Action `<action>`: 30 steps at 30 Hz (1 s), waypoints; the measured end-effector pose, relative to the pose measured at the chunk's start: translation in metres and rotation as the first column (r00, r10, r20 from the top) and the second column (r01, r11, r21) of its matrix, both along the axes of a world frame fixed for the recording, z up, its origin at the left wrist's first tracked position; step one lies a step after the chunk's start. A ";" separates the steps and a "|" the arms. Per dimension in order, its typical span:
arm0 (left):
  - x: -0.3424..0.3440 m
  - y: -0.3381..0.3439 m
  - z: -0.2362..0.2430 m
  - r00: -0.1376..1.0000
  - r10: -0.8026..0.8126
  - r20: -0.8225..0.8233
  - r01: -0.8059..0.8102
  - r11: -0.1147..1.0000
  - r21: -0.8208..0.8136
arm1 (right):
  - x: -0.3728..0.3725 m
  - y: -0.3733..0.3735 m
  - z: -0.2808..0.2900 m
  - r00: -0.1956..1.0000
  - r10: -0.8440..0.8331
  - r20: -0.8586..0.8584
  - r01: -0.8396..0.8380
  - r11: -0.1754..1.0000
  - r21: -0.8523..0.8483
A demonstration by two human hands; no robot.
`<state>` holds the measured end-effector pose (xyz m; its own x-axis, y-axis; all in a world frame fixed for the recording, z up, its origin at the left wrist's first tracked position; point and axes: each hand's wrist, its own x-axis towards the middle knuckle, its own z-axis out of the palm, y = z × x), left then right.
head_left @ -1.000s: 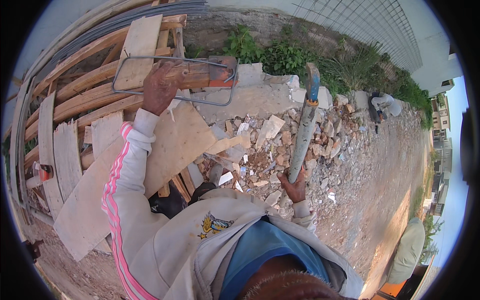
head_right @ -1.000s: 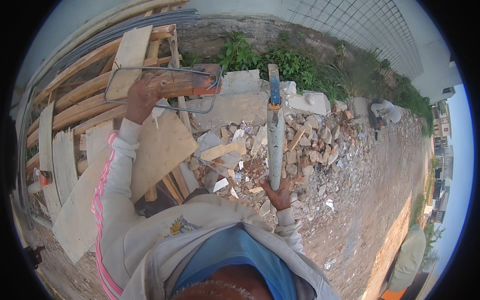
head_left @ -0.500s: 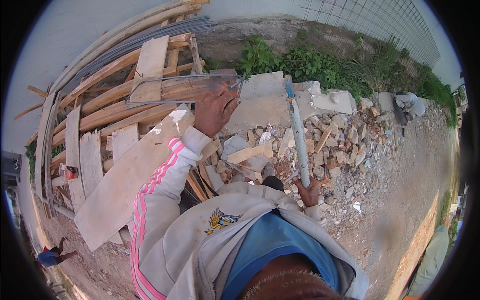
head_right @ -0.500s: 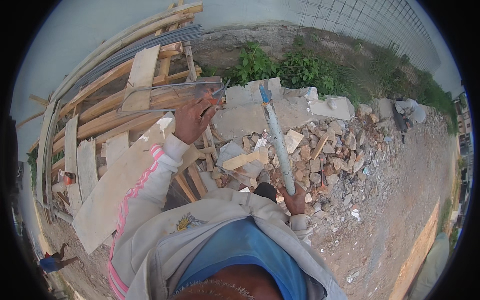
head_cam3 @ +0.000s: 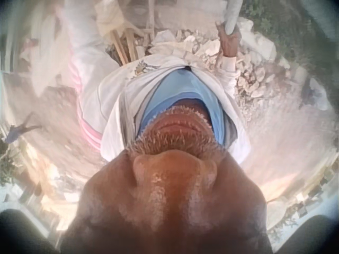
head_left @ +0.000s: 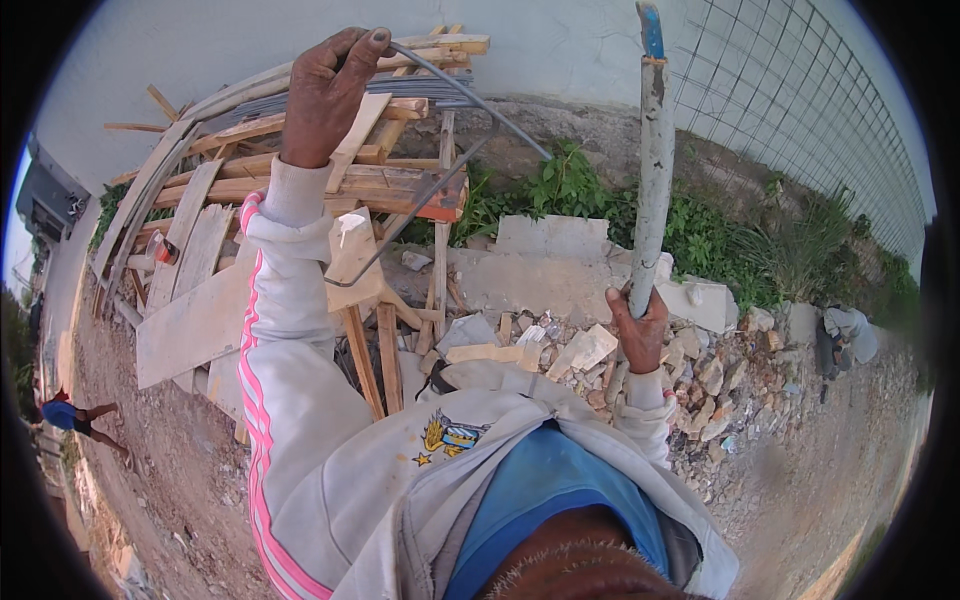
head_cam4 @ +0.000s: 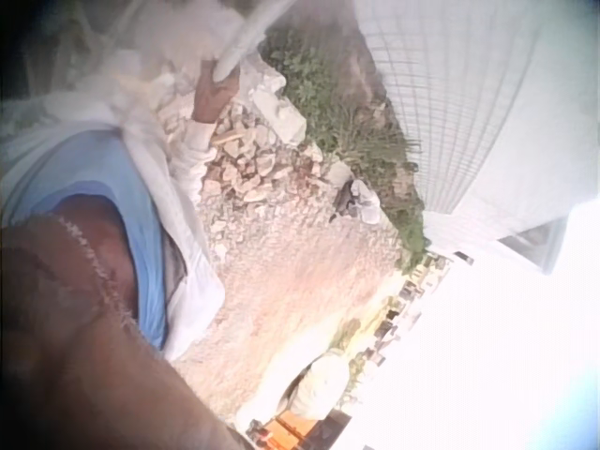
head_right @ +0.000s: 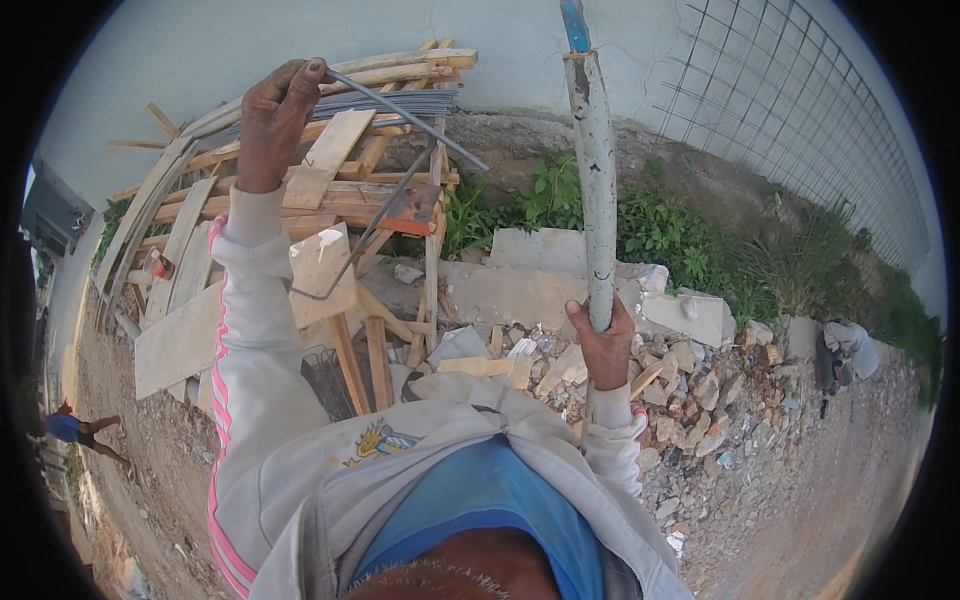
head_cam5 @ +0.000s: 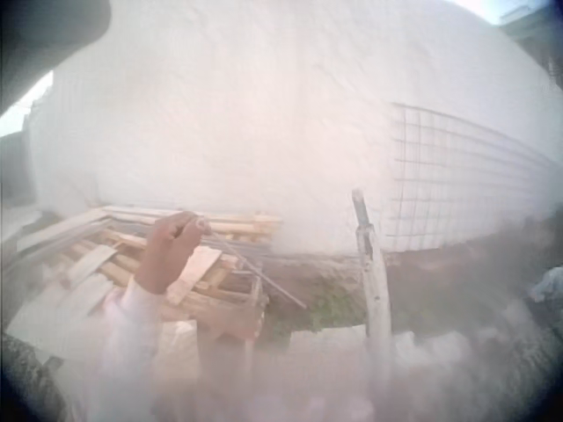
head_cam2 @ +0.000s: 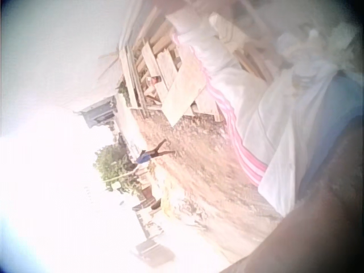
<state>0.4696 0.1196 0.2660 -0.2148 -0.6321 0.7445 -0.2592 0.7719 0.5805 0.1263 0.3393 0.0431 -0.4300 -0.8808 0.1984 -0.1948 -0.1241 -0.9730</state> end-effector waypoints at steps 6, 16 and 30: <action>-0.035 0.033 -0.006 0.994 -0.101 -0.032 0.105 0.909 0.403 | -0.012 -0.056 0.072 0.942 0.325 0.080 -0.304 0.931 -0.202; -0.012 0.036 -0.033 0.991 -0.067 0.114 0.001 0.868 0.497 | 0.044 -0.157 0.070 0.883 0.464 -0.071 -0.469 0.867 -0.168; 0.044 -0.116 -0.127 0.927 0.104 0.360 -0.327 0.695 0.640 | 0.122 -0.268 0.015 0.834 0.480 -0.271 -0.508 0.860 -0.040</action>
<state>0.5134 0.0034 0.1388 -0.1295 -0.9913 0.0230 -0.5994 0.0967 0.7946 0.2480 0.0712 0.0584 0.1311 -0.9303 0.3425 -0.3074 -0.3666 -0.8781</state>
